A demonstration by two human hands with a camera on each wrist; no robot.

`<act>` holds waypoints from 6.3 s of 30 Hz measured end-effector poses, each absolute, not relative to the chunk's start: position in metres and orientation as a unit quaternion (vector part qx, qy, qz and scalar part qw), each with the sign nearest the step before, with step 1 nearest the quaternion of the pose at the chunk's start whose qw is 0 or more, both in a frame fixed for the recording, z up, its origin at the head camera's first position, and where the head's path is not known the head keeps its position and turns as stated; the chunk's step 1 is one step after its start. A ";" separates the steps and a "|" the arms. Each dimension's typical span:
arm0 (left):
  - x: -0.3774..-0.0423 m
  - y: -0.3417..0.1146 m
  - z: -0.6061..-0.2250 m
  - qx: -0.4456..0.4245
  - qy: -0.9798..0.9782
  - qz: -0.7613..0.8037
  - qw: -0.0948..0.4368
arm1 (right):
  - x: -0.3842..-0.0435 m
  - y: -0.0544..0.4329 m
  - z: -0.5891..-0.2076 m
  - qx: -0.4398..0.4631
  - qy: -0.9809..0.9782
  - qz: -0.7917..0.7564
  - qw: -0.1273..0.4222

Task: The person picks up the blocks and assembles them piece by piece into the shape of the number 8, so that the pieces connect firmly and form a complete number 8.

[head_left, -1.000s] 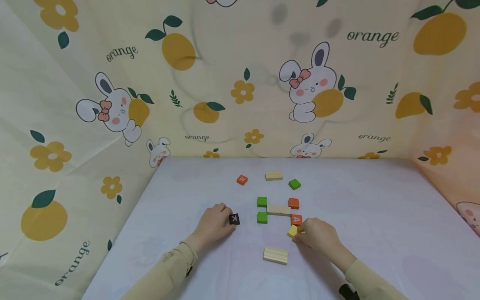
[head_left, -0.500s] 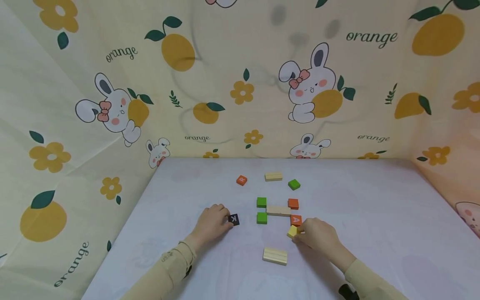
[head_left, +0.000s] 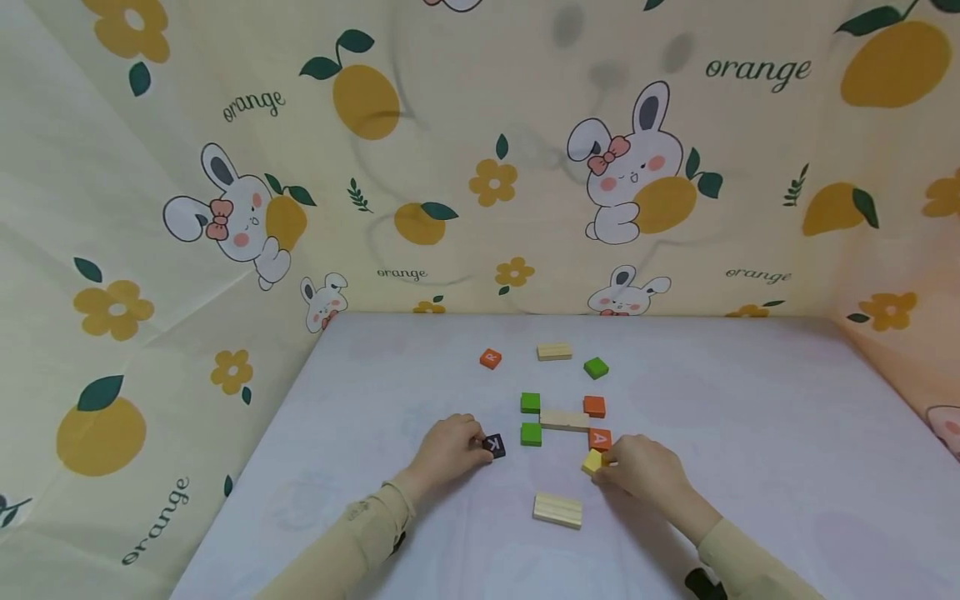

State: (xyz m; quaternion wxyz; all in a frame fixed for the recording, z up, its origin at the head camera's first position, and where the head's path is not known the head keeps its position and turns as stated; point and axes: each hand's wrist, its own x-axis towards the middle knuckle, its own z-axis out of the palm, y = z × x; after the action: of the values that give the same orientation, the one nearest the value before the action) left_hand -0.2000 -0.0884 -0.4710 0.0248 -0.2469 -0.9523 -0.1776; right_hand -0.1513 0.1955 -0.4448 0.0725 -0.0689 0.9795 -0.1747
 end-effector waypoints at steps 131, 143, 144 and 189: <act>-0.186 -0.038 -0.470 -0.306 -0.947 -0.065 0.071 | -0.143 0.189 -0.451 -0.054 0.984 -0.166 0.026; -0.187 -0.038 -0.470 -0.305 -0.948 -0.057 0.062 | -0.133 0.178 -0.445 -0.063 0.978 -0.192 0.058; -0.186 -0.038 -0.469 -0.306 -0.948 -0.056 0.062 | -0.132 0.178 -0.445 -0.069 0.976 -0.200 0.057; -0.186 -0.040 -0.470 -0.305 -0.950 -0.051 0.049 | -0.128 0.166 -0.454 -0.089 0.973 -0.206 0.062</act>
State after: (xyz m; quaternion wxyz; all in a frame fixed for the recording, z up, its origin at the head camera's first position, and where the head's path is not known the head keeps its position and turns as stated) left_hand -0.1861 -0.0395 -0.4704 0.0493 -0.3050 -0.9497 -0.0512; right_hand -0.1275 0.1656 -0.4544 0.0619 -0.0895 0.9726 -0.2056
